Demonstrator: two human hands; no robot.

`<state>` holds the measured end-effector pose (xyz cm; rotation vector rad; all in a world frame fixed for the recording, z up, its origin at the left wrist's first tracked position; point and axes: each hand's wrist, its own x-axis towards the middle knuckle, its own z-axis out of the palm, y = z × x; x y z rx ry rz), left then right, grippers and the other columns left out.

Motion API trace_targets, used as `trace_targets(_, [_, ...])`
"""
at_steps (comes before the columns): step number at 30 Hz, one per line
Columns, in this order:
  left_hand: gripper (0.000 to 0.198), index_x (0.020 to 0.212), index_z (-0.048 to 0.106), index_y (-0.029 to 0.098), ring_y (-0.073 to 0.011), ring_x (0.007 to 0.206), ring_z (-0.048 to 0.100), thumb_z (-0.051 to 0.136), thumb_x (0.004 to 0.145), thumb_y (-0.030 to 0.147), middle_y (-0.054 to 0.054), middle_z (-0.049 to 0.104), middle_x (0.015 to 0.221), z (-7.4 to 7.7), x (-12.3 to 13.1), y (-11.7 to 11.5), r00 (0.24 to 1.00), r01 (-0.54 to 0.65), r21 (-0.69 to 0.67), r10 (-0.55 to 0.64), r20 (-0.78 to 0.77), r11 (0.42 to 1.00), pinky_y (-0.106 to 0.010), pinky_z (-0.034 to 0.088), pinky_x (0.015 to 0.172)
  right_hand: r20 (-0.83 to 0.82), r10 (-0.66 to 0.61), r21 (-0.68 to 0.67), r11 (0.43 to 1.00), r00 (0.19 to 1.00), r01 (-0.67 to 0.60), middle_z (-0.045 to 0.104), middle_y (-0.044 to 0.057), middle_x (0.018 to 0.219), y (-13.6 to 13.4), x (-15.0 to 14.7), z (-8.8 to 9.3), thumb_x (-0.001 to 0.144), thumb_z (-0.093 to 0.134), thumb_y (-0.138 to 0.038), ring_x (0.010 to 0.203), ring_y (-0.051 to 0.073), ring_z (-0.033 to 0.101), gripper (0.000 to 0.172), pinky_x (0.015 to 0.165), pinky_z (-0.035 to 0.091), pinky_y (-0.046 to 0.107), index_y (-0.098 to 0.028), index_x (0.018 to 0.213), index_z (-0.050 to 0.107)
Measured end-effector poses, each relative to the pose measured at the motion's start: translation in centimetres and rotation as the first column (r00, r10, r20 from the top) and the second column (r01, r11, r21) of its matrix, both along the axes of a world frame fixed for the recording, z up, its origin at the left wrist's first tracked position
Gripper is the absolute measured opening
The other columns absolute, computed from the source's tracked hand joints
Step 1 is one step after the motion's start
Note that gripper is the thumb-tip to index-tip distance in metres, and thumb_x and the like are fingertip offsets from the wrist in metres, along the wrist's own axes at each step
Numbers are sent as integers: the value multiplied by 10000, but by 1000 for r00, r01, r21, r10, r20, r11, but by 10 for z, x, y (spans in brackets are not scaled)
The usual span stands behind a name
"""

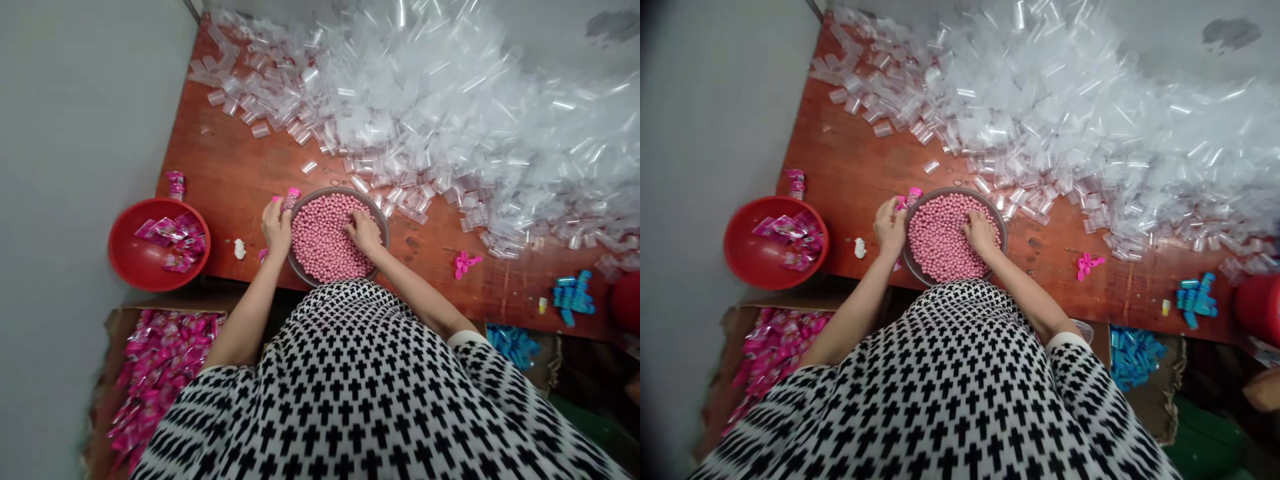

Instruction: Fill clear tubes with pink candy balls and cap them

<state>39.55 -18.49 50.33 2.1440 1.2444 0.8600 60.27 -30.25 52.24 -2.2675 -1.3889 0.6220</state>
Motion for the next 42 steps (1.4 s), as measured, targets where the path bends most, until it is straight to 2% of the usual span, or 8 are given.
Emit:
trace_targets(4, [382,1220,565,140,-191,1201,510,555,874,303,-101,608,1250,13,29,-38,987,162,2,-162,-18,987,-358,361,1070,-162,10,126,992,987,10,629,59,952,0,5,-10,791,573,-265,872,222,581,169,809,455,367,-197,945,585])
trace_targets(10, [364,1181,604,134,-202,1091,607,554,848,272,-113,654,1190,15,63,-65,947,317,-291,-318,47,903,-354,447,978,-547,158,392,916,822,85,620,5,835,-18,13,-10,762,613,-341,729,156,574,186,728,468,296,-201,875,562])
trace_targets(17, [450,1076,683,143,-238,1015,640,610,768,462,-108,695,1110,31,63,-69,886,463,-513,-378,267,723,-387,475,942,-315,493,480,820,811,-312,650,51,1045,-43,28,16,860,528,-308,946,178,596,228,885,450,324,-230,1068,580])
trace_targets(21, [455,1038,699,175,-254,1042,629,639,730,504,-85,701,1100,33,61,-69,894,442,-515,-410,182,735,-416,449,983,-264,511,410,827,818,-385,668,59,992,-51,29,12,891,503,-273,921,175,608,147,860,455,304,-207,993,586])
trace_targets(26, [449,1010,697,195,-266,1081,608,656,709,525,-70,700,1094,21,60,-68,931,352,-526,-347,113,774,-462,396,1041,-242,321,306,921,916,-241,682,26,928,-71,21,4,889,541,-312,831,157,621,129,771,464,263,-208,946,593])
trace_targets(31, [492,1057,650,154,-247,1030,630,696,695,484,-104,670,1132,26,65,-81,941,332,-691,-168,295,642,-442,475,967,-195,-101,219,965,976,144,659,-24,1117,-128,52,-5,850,597,-396,960,125,615,290,853,456,228,-274,1112,582])
trace_targets(36, [416,1007,651,176,-218,909,667,714,697,447,-87,684,1052,41,84,-109,894,428,-750,-110,435,504,-393,558,832,6,-627,-13,779,779,627,595,204,1145,-199,139,-34,920,452,-267,1112,281,537,259,954,390,457,-116,1086,580])
trace_targets(42, [424,1029,668,167,-221,919,668,691,729,465,-91,699,1030,48,105,-132,885,465,-772,-215,413,433,-394,561,839,125,-710,-215,663,693,717,576,318,1152,-231,187,-59,877,495,-194,1102,345,558,298,895,403,510,-52,1128,574])
